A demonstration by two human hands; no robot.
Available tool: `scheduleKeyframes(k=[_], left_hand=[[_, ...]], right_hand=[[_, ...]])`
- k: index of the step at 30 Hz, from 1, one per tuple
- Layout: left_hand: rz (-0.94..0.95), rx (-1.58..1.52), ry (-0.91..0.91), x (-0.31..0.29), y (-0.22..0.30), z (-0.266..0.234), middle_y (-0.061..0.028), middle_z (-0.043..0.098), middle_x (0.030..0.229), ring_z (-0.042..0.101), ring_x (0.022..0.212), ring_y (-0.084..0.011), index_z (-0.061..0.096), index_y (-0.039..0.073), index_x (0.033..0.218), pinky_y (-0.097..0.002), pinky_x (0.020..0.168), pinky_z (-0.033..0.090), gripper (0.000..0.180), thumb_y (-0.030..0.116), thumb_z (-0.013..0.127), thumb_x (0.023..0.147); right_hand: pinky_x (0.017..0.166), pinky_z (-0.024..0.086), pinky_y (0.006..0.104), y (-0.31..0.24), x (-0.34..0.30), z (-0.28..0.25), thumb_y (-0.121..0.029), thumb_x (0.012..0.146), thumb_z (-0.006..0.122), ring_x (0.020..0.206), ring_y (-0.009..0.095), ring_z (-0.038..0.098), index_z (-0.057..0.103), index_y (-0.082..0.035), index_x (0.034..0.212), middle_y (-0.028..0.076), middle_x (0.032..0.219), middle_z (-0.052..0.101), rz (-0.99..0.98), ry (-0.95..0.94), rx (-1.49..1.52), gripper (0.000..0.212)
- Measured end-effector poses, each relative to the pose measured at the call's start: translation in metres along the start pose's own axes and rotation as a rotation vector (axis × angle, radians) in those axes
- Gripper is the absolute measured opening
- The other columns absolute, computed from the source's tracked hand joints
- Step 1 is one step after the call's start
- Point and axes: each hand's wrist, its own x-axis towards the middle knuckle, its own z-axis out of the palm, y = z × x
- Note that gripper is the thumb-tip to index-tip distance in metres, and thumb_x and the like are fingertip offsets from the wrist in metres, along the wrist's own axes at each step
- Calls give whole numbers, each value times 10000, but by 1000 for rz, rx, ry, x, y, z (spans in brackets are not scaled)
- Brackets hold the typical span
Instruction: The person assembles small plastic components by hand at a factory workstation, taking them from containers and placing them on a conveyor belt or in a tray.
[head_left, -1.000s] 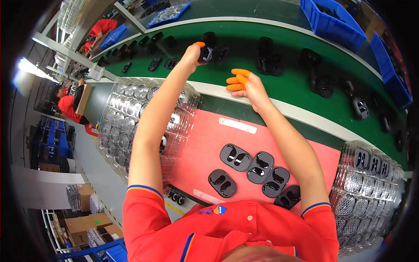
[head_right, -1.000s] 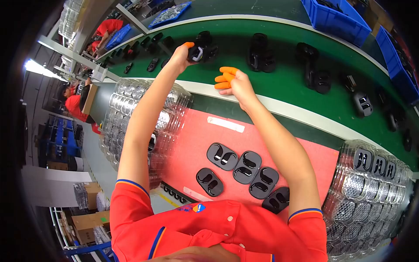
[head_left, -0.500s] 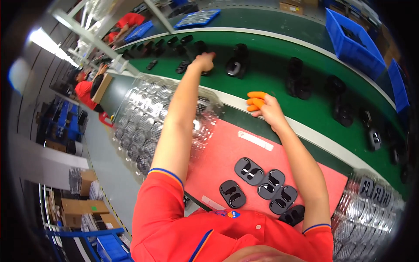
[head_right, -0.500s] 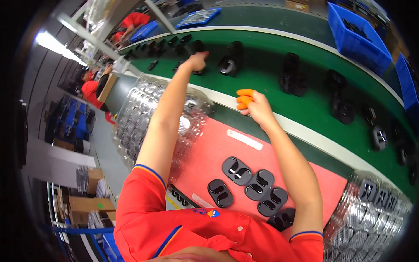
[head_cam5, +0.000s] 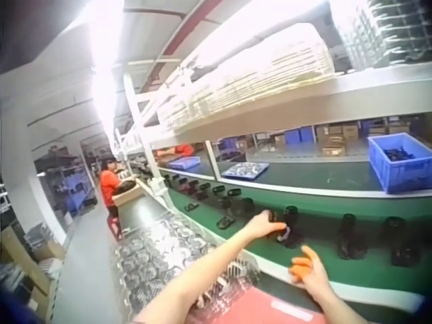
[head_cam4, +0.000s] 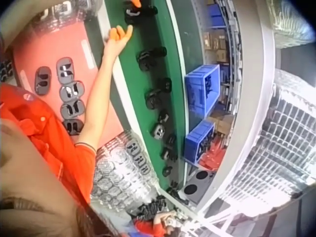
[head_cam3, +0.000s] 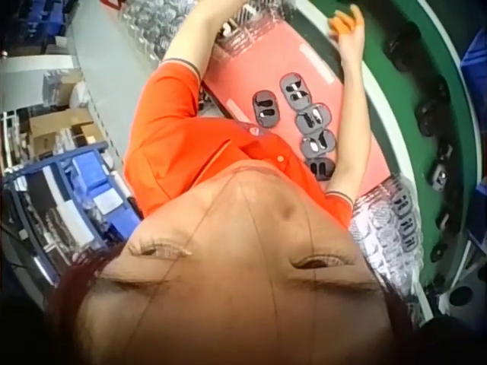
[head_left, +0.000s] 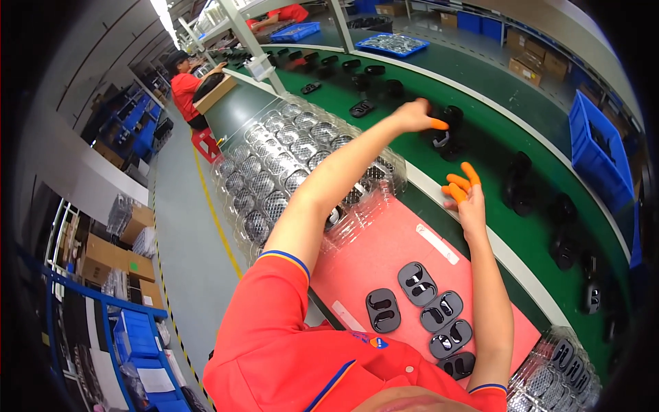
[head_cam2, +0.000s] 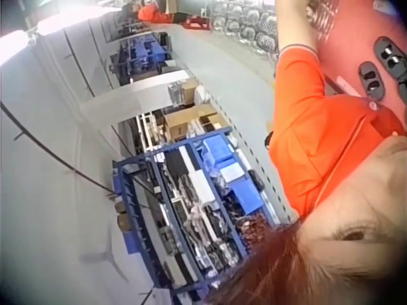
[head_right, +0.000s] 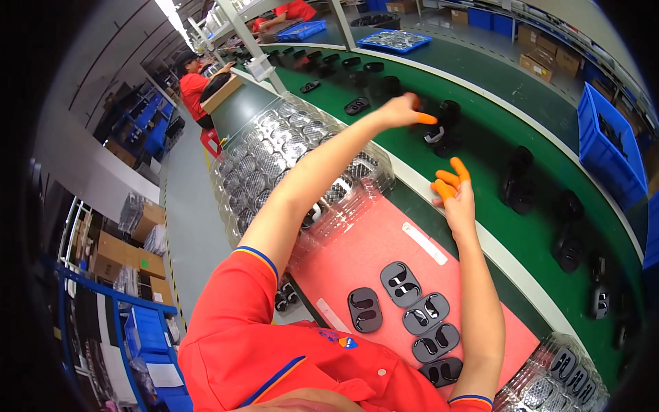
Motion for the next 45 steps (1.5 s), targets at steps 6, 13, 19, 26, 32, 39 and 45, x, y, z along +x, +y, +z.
scheduleKeyframes(k=[6,13,19,26,32,39,45], left_hand=[[224,139,-288,-104,111,9,-224,632,1019,620,949,-362,464,-1,1224,-386,825,486,836,653,592,719],[268,530,-254,-172,83,-81,-207,519,1252,532,1113,-361,399,103,1362,-405,932,426,688,547,513,848],[42,485,-383,-256,-24,-134,-216,406,1365,374,1276,-357,363,48,1369,-403,1047,329,687,460,560,856],[-136,482,-164,-356,-88,-128,-245,309,1418,247,1331,-419,329,13,1378,-455,1102,223,759,451,609,824],[-160,555,-81,-363,-69,-123,-187,498,1283,437,1213,-351,544,15,1204,-410,1008,369,523,348,617,807],[64,744,-5,-371,-68,-122,-157,601,1072,548,1051,-327,633,8,1014,-423,843,478,520,477,598,792],[-56,790,-163,-360,-52,-123,-167,568,1147,514,1115,-314,604,5,1077,-412,883,451,498,418,584,800]], right_hand=[[761,555,344,-7,-10,3,-165,899,563,1057,265,591,283,-72,1366,143,1270,482,-178,-68,168,552],[771,568,386,0,-7,-6,-91,914,412,1075,368,575,313,-100,1374,182,1237,520,-150,-192,517,471],[829,550,397,9,3,-9,-27,874,394,1093,356,567,340,-61,1339,185,1249,509,-43,-173,490,470],[892,512,381,0,3,8,-68,959,350,1135,312,546,303,-49,1346,149,1255,482,-5,-122,301,391],[938,475,424,-9,10,15,-100,978,358,1169,316,520,288,-68,1366,143,1285,462,-97,-177,304,396],[932,478,442,0,18,15,-127,985,353,1153,345,524,302,-66,1350,155,1263,476,-82,-196,471,373],[918,486,435,-2,25,11,-160,988,371,1127,337,543,315,-69,1342,146,1249,490,-76,-156,459,370]])
